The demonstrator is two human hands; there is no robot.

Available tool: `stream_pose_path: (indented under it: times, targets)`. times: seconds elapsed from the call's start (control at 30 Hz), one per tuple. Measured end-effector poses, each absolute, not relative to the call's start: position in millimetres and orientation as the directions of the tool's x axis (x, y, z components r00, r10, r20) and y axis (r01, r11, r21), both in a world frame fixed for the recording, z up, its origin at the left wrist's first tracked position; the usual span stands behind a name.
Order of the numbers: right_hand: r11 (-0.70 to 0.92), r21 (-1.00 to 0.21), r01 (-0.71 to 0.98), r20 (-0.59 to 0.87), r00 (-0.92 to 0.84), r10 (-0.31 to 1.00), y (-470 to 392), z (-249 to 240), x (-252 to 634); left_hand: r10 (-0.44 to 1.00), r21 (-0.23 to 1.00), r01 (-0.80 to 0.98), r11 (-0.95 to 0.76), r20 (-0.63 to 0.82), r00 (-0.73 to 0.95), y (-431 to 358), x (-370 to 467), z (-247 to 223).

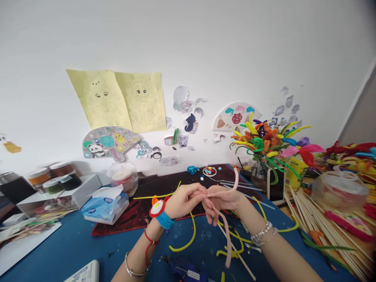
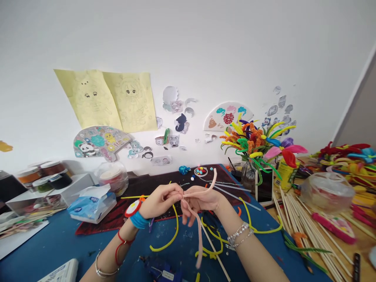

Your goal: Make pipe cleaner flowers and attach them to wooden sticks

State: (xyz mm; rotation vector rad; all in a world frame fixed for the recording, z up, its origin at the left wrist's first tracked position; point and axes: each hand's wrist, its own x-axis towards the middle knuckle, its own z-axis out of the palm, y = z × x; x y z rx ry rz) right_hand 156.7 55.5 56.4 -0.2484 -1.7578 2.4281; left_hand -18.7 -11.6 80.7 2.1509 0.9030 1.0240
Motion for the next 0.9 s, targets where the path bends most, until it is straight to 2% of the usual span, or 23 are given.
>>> stream_pose_path:
  times: [0.1, 0.3, 0.47, 0.63, 0.77, 0.9]
  targets:
    - [-0.286, -0.958, 0.032, -0.086, -0.98, 0.179, 48.4, 62.1, 154.5, 0.758, 0.702, 0.361, -0.614, 0.398, 0.516, -13.3, -21.4, 84.6]
    - [-0.197, -0.98, 0.02, -0.056, -0.982, 0.18, 50.2, 58.4, 153.5, 0.715, 0.652, 0.408, -0.639, 0.308, 0.628, -16.9, -26.8, 89.3]
    - [-0.056, -0.989, 0.139, -0.149, -0.959, 0.239, 55.5, 56.3, 155.6, 0.705, 0.613, 0.457, -0.645, 0.244, 0.666, -16.2, -31.6, 88.7]
    - [0.064, -0.976, 0.209, -0.168, -0.905, 0.392, 56.8, 61.3, 155.6, 0.72, 0.624, 0.461, -0.631, 0.25, 0.648, -12.3, -35.6, 88.0]
    - [0.229, -0.94, 0.253, -0.09, -0.83, 0.551, 50.2, 71.0, 154.3, 0.781, 0.561, 0.565, -0.605, 0.282, 0.557, -7.1, -38.2, 84.8]
    - [0.369, -0.882, 0.292, 0.048, -0.724, 0.688, 42.7, 77.5, 152.1, 0.814, 0.503, 0.641, -0.58, 0.316, 0.488, -0.1, -38.6, 77.9]
